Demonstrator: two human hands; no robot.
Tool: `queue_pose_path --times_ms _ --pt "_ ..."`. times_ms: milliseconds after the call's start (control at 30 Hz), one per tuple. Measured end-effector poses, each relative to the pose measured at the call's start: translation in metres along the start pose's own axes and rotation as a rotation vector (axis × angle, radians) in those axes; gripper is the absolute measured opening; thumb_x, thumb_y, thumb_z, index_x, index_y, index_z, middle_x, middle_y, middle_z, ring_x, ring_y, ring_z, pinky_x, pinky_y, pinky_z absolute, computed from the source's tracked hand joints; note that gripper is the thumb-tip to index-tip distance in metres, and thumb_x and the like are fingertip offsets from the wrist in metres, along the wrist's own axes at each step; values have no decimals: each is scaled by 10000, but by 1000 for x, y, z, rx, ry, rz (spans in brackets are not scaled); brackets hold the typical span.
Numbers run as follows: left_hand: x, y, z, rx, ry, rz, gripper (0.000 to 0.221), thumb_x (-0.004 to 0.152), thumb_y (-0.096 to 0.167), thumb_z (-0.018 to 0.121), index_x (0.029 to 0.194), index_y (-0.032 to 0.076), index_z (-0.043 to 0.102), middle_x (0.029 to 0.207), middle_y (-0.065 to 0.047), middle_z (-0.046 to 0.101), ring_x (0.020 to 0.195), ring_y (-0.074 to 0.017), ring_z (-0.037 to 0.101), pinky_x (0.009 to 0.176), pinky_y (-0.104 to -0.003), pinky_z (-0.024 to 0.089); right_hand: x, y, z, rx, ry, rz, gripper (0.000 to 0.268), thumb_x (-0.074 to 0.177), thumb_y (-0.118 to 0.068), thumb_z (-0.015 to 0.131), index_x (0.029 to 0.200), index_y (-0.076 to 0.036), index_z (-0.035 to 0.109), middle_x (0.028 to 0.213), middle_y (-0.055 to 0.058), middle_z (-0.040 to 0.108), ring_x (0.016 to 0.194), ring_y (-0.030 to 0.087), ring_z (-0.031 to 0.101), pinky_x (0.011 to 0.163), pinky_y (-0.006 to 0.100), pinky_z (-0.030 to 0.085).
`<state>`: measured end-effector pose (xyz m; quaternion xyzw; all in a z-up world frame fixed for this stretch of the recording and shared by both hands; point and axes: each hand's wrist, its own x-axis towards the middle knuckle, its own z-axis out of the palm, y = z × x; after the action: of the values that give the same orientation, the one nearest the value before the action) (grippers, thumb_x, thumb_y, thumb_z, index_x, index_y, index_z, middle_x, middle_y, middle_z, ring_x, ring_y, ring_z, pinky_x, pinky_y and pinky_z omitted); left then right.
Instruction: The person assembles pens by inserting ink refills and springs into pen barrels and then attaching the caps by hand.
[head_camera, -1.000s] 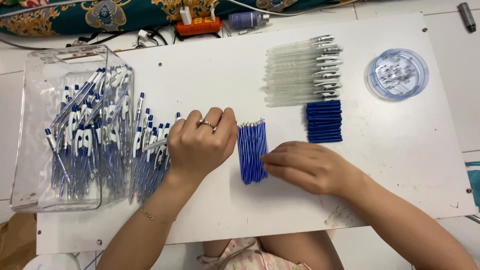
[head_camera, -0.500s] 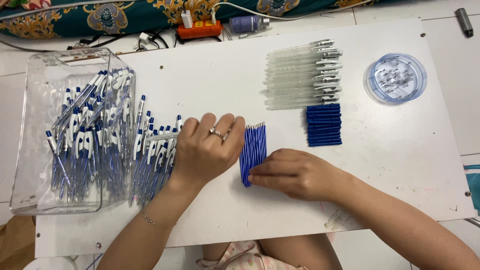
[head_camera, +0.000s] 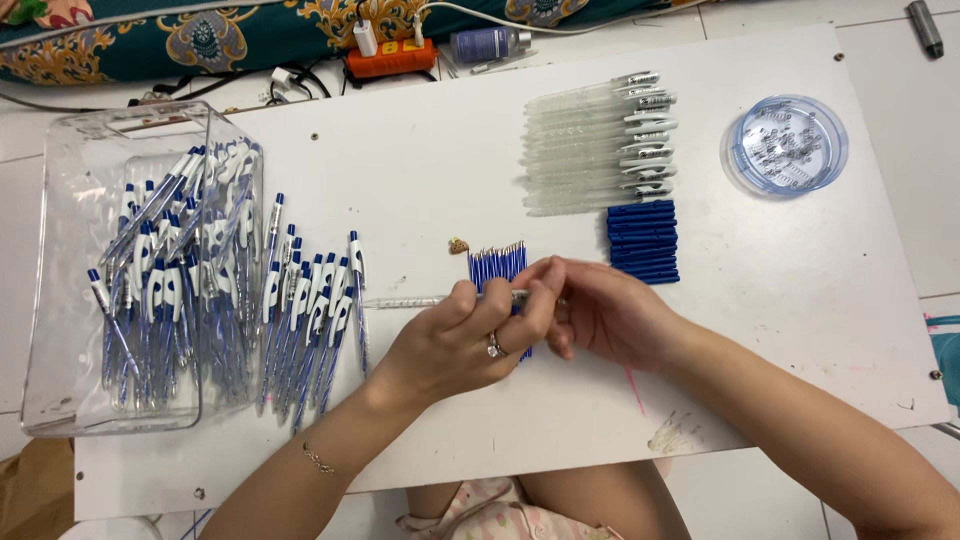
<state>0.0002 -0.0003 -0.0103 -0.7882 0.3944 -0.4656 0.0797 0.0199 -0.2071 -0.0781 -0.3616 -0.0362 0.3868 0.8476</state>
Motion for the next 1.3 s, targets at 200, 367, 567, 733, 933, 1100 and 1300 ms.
queue_pose_path --times_ms 200,367,567,733,933,1100,1300 --pt "-12 -8 21 -250 -122 -281 269 979 45 693 1246 72 716 999 -16 565 795 -165 560 736 -296 537 -17 -56 -4 -809 299 -394 348 999 -165 520 1276 -16 670 810 2 576 672 57 537 596 194 499" --pt "-2 -51 63 -522 -248 -411 307 894 -123 737 1192 -108 668 1046 -209 612 879 -346 632 754 -384 615 -46 -119 -73 -1859 638 -1017 340 1055 213 437 1295 106 652 1056 218 639 975 362 610 867 453 470" --pt "-12 -78 150 -433 -443 -450 232 777 -179 678 932 -32 588 924 -146 545 758 -348 577 547 -427 483 -58 -136 -124 -1992 752 -985 223 1126 191 583 1286 121 721 1162 231 747 1032 373 701 900 444 546" --pt "-18 -80 183 -463 -530 -490 300 721 -252 564 928 -49 640 940 -170 573 750 -406 610 506 -479 508 -57 -138 -144 -1971 803 -826 305 1023 143 568 1250 49 749 1197 209 763 1063 380 712 932 441 523" --pt "-17 -77 190 -481 -539 -513 501 643 -337 485 986 -20 665 941 -165 584 758 -399 592 462 -454 487 -58 -137 -132 -1943 802 -837 319 1022 164 603 1285 54 748 1157 202 750 963 342 684 811 417 516" --pt "-11 -79 191 -610 -471 -571 408 744 -270 559 1036 6 630 893 -152 597 816 -349 613 608 -434 467 -54 -136 -132 -1911 825 -782 241 1034 43 707 1268 5 752 1130 176 737 948 315 655 796 416 481" --pt "-11 -81 191 -667 -462 -578 270 781 -215 484 859 27 573 838 -101 503 661 -308 488 501 -433 335 -54 -134 -119 -1857 823 -794 259 1034 82 713 1286 38 753 1172 182 732 1000 301 663 777 377 491"
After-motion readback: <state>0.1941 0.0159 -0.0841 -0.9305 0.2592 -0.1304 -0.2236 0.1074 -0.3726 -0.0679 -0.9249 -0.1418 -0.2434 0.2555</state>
